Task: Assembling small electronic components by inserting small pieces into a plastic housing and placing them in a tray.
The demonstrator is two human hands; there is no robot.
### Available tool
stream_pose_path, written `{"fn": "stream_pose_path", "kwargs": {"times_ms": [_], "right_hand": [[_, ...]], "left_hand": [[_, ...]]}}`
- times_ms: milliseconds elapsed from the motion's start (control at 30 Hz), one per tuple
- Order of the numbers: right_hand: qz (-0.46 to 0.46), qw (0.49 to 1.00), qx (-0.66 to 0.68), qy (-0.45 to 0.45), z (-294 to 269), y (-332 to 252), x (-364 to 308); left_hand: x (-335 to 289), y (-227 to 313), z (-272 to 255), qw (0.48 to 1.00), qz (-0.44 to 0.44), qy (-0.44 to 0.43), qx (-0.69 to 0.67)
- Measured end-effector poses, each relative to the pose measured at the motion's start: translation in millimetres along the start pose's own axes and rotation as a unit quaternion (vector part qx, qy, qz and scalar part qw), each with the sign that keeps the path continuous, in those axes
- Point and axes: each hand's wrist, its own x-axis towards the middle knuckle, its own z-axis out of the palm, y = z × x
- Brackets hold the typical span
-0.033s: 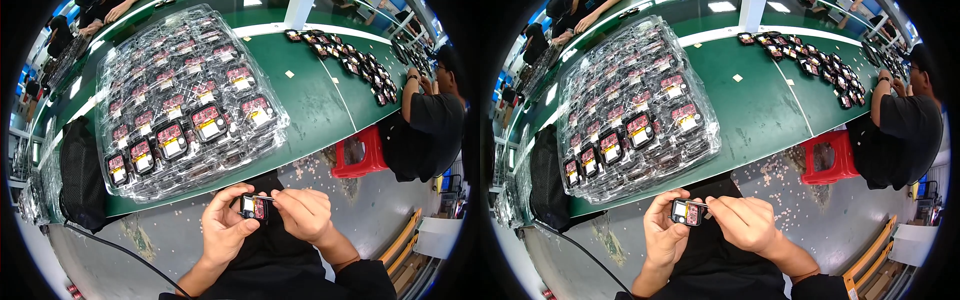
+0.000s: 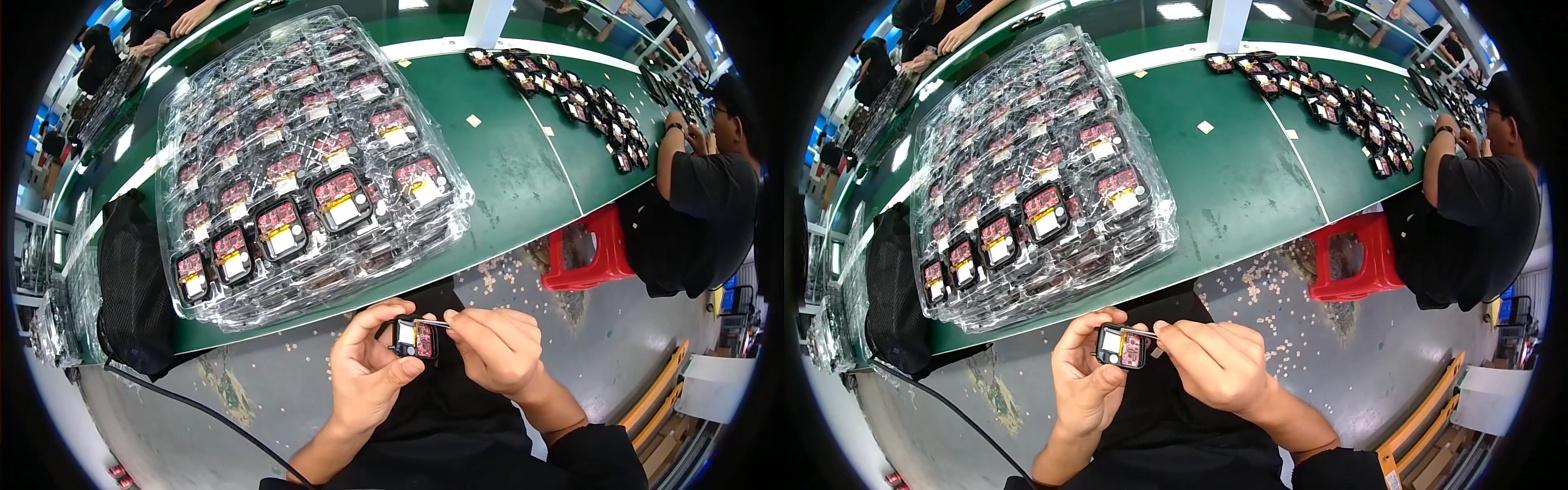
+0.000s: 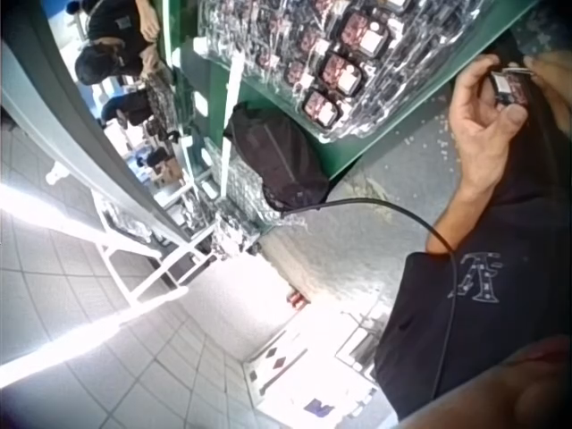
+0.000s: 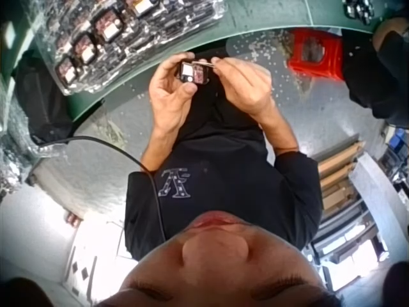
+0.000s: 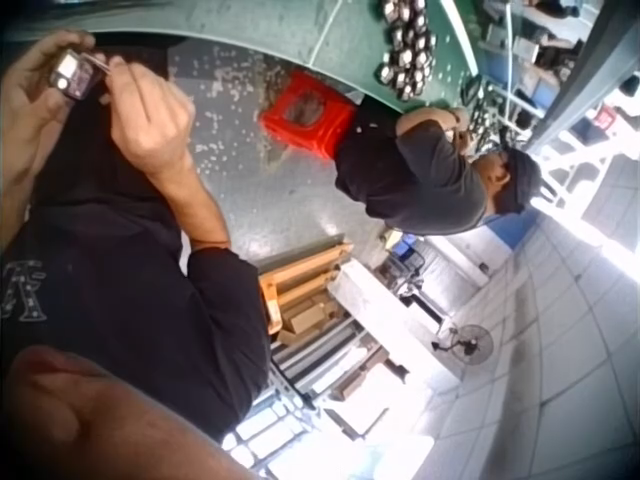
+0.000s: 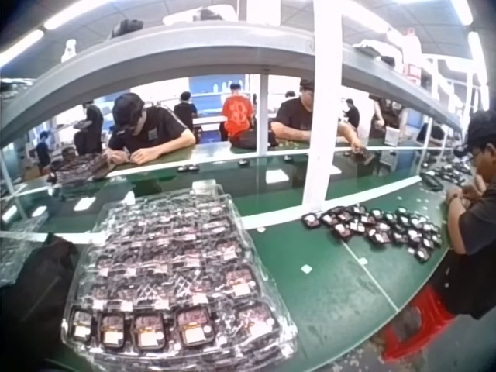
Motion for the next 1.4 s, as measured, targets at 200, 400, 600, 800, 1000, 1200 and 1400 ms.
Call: {"fn": "stream_pose_path", "kwargs": {"times_ms": [200, 400, 600, 800, 1000, 1200, 1400], "right_hand": [[0.001, 1.000, 0.002, 0.013, 1.9, 0.2, -2.4], [-0.011, 1.000, -0.018, 0.015, 4.2, 0.0, -6.4], [-0.005, 1.000, -0.017, 0.011, 5.2, 0.3, -8.7], [0.002, 1.000, -0.008, 0.009, 5.2, -3.0, -10.5], [0.010, 1.000, 0.004, -0.011, -1.0, -5.5, -6.1], [0.033, 0.996, 0.027, -0.073, -10.2, -9.4, -2.2], [0.232, 0.951, 0.204, -0.032, -22.6, -6.4, -8.8]], "left_hand": [[0.3, -2.3, -4.9, 0.999, 0.003, -0.023, -0.032], [-4.0, -0.8, -1.6, 0.999, -0.010, -0.004, -0.032], [-3.3, -1.2, -0.7, 1.000, -0.007, 0.008, -0.024], [-5.0, -3.3, 0.3, 1.000, 0.005, 0.001, -0.012], [-3.0, -6.2, 0.0, 0.999, 0.046, -0.014, 0.021], [-6.6, -8.8, -4.0, 0.998, 0.059, -0.019, 0.030], [-5.6, -9.5, -5.8, 0.950, 0.218, 0.007, 0.222]]}}
